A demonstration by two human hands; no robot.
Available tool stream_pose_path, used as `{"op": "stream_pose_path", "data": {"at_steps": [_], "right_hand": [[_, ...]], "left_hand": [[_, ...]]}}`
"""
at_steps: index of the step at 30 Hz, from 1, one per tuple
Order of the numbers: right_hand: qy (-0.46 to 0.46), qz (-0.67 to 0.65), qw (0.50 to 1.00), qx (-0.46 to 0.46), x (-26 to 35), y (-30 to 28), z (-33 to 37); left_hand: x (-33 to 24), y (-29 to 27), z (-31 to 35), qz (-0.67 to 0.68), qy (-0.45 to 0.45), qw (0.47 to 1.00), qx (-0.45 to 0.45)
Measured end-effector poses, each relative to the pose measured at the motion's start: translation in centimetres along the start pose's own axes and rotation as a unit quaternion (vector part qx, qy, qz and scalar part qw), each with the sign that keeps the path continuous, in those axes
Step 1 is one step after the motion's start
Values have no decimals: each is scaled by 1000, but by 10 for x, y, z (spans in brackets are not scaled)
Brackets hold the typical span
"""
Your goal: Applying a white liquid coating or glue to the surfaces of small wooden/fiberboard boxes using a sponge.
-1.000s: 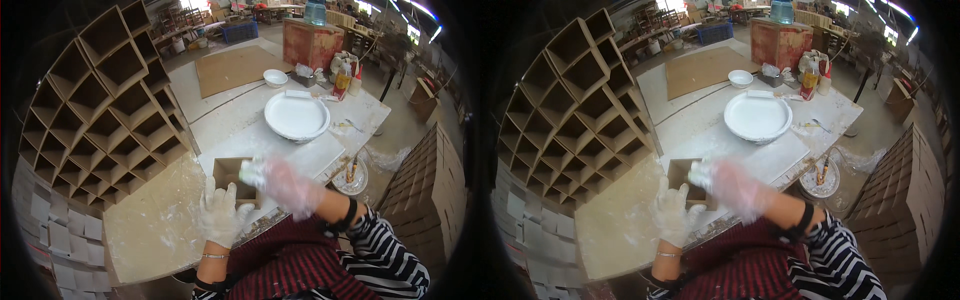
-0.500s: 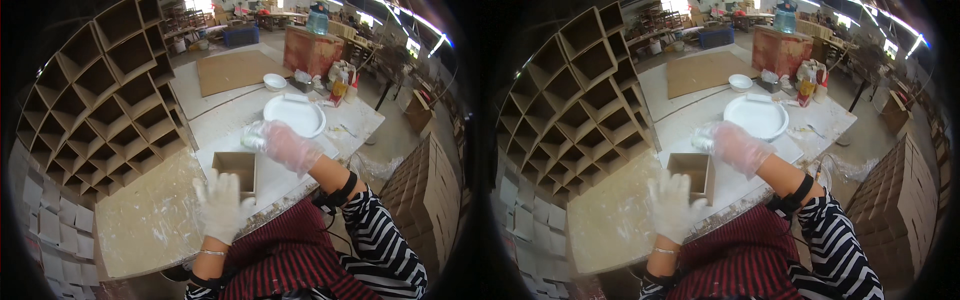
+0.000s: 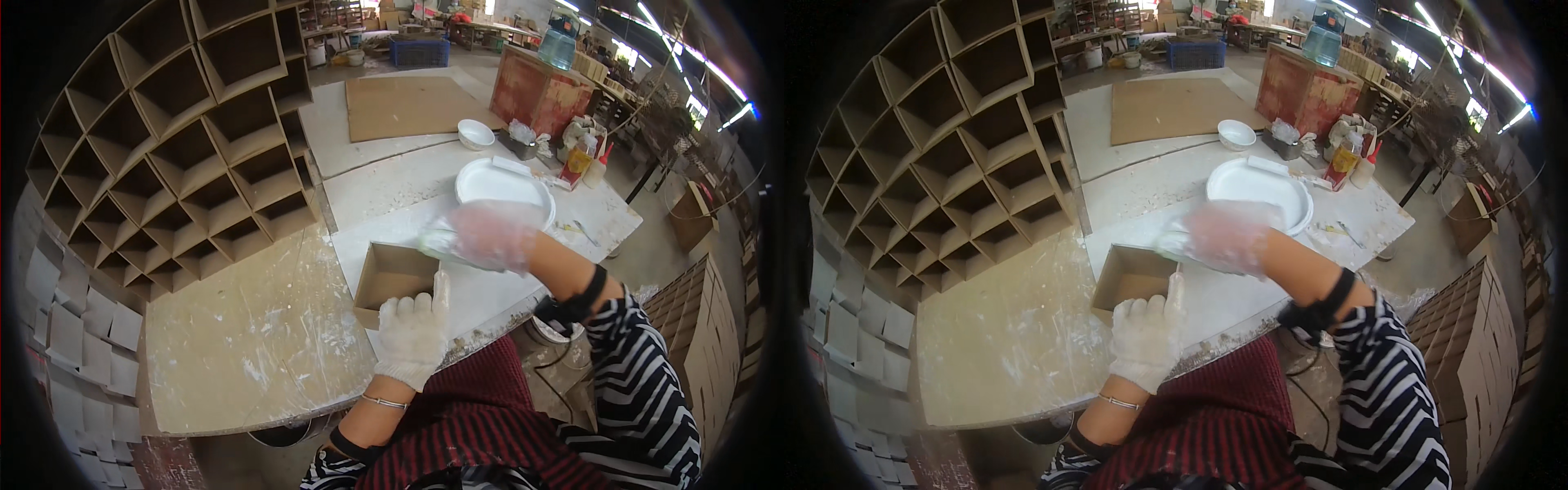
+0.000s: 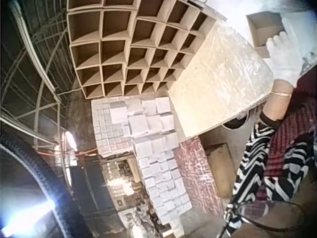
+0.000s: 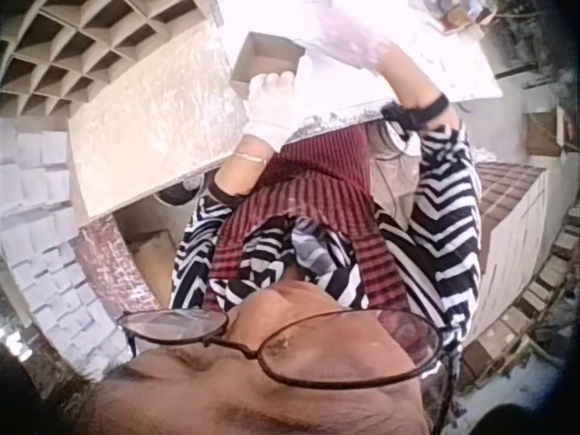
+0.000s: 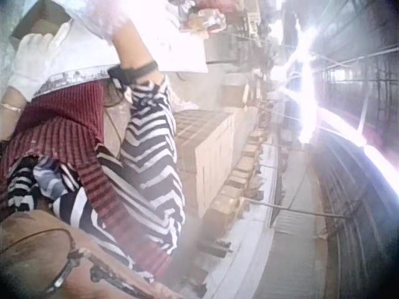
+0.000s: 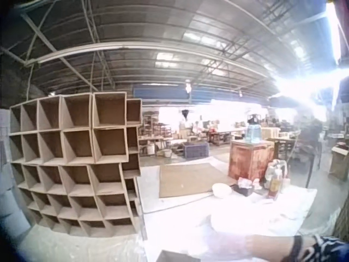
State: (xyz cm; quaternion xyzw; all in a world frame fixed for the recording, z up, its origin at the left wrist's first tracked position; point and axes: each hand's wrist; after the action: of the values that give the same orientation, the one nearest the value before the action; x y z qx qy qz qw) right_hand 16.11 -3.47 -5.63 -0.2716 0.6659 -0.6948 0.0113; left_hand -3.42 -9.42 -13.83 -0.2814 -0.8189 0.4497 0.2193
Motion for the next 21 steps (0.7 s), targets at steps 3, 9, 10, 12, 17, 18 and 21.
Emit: {"op": "stream_pose_path", "data": {"at_steps": [3,9,10,12,17,18,21], "right_hand": [[131,64,989,33,0,-13,27],[23,130,991,11,15,-25,2],[23,113,993,-7,20,-28,-4],[16,93,995,-22,31,-33,-6],[91,-30,995,-41,49,-33,-10],[90,-32,995,-42,43,-24,-20],[5,136,991,-10,33,8,-52]], "left_hand": [[-1,6,-3,2,21,1000,0],[-4,5,-8,-20,38,999,-18],[-3,6,-8,-19,30,999,-7],[0,3,-7,-15,33,999,-8],[22,-39,4,21,-27,998,-62],[30,-25,18,87,-148,980,-103],[34,-23,24,257,-335,905,-53]]}}
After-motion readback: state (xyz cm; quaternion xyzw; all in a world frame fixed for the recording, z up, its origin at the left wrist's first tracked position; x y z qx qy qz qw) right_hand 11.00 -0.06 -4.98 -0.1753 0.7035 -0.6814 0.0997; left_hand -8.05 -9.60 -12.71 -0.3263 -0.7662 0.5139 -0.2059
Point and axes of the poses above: each hand's wrist, its own z-axis away from the middle knuckle, its own y-axis out of the palm, x = y × z, and after that the axes turned 7 degrees about -z, right-handed
